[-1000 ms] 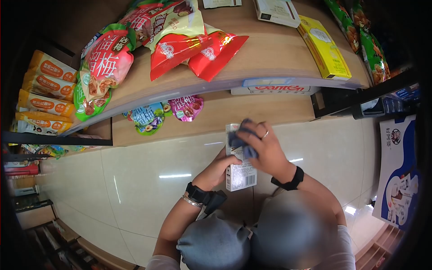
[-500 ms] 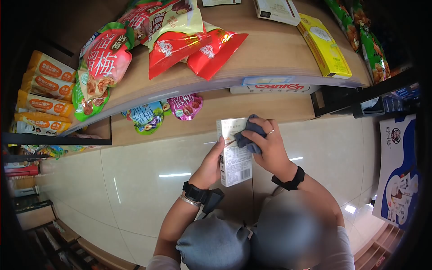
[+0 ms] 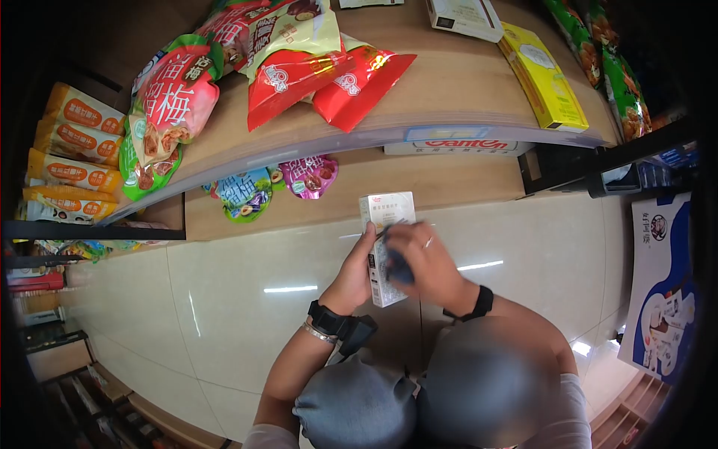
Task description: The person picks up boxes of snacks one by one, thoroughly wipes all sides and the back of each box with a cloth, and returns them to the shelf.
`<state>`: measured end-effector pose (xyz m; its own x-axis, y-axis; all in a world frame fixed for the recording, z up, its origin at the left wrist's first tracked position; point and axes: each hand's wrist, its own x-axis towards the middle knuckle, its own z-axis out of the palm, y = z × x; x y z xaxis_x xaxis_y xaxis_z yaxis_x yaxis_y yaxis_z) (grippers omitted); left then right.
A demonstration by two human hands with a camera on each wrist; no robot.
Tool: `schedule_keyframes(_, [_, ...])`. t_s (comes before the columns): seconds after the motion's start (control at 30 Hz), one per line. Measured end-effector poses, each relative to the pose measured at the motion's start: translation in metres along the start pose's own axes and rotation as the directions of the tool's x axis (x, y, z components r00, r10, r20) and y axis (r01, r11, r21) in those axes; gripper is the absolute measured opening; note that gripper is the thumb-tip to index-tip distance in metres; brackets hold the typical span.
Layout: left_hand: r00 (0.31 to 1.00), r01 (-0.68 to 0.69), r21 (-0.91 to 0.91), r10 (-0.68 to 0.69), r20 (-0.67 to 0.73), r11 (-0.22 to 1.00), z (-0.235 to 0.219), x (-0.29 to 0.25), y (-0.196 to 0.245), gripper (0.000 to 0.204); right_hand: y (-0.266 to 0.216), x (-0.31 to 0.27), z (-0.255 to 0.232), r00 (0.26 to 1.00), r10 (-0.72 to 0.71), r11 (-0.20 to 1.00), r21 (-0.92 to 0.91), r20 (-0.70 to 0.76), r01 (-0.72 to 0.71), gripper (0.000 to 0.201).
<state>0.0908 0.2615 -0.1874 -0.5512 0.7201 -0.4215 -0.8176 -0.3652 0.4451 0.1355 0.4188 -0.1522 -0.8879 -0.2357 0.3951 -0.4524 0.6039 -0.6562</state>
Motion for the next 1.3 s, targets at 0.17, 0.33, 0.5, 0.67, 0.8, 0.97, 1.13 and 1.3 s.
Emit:
schedule_keyframes(0.17, [1.000, 0.027, -0.020, -0.027, -0.007, 0.999, 0.005, -0.001, 0.001, 0.057, 0.012, 0.015, -0.009, 0.961, 0.189, 0.967, -0.133, -0.204, -0.218, 0.058])
schedule_keyframes(0.33, [0.997, 0.031, -0.034, -0.033, -0.066, 0.999, 0.004, 0.002, 0.003, 0.059, 0.004, -0.006, 0.004, 0.994, -0.068, 0.996, -0.044, 0.080, 0.072, 0.058])
schedule_keyframes(0.5, [0.999, 0.006, -0.032, -0.007, -0.037, 0.999, 0.005, 0.004, 0.002, 0.060, 0.016, 0.007, -0.007, 1.000, -0.002, 0.995, -0.100, -0.020, 0.000, 0.059])
schedule_keyframes(0.67, [0.999, -0.005, -0.056, 0.003, -0.046, 0.998, 0.008, 0.002, 0.004, 0.062, 0.012, -0.010, -0.005, 0.993, 0.049, 0.995, 0.082, 0.109, -0.058, 0.063])
schedule_keyframes(0.8, [1.000, -0.018, -0.022, 0.018, -0.010, 1.000, 0.005, 0.006, 0.005, 0.062, 0.009, -0.002, -0.011, 0.998, -0.008, 0.999, -0.031, 0.069, 0.011, 0.062])
schedule_keyframes(0.97, [0.999, -0.038, 0.029, 0.039, -0.007, 0.999, 0.007, 0.004, 0.007, 0.064, 0.010, -0.004, -0.012, 0.999, 0.006, 0.999, -0.043, 0.035, -0.005, 0.062])
schedule_keyframes(1.13, [0.998, -0.038, 0.020, 0.038, 0.040, 0.999, 0.015, 0.003, 0.013, 0.064, -0.010, -0.016, -0.007, 0.949, -0.211, 0.977, 0.017, 0.232, 0.213, 0.061])
schedule_keyframes(1.3, [0.998, -0.058, -0.034, 0.057, -0.041, 0.998, 0.006, 0.004, 0.010, 0.065, 0.010, -0.006, -0.009, 0.997, 0.029, 0.998, -0.050, 0.065, -0.026, 0.064])
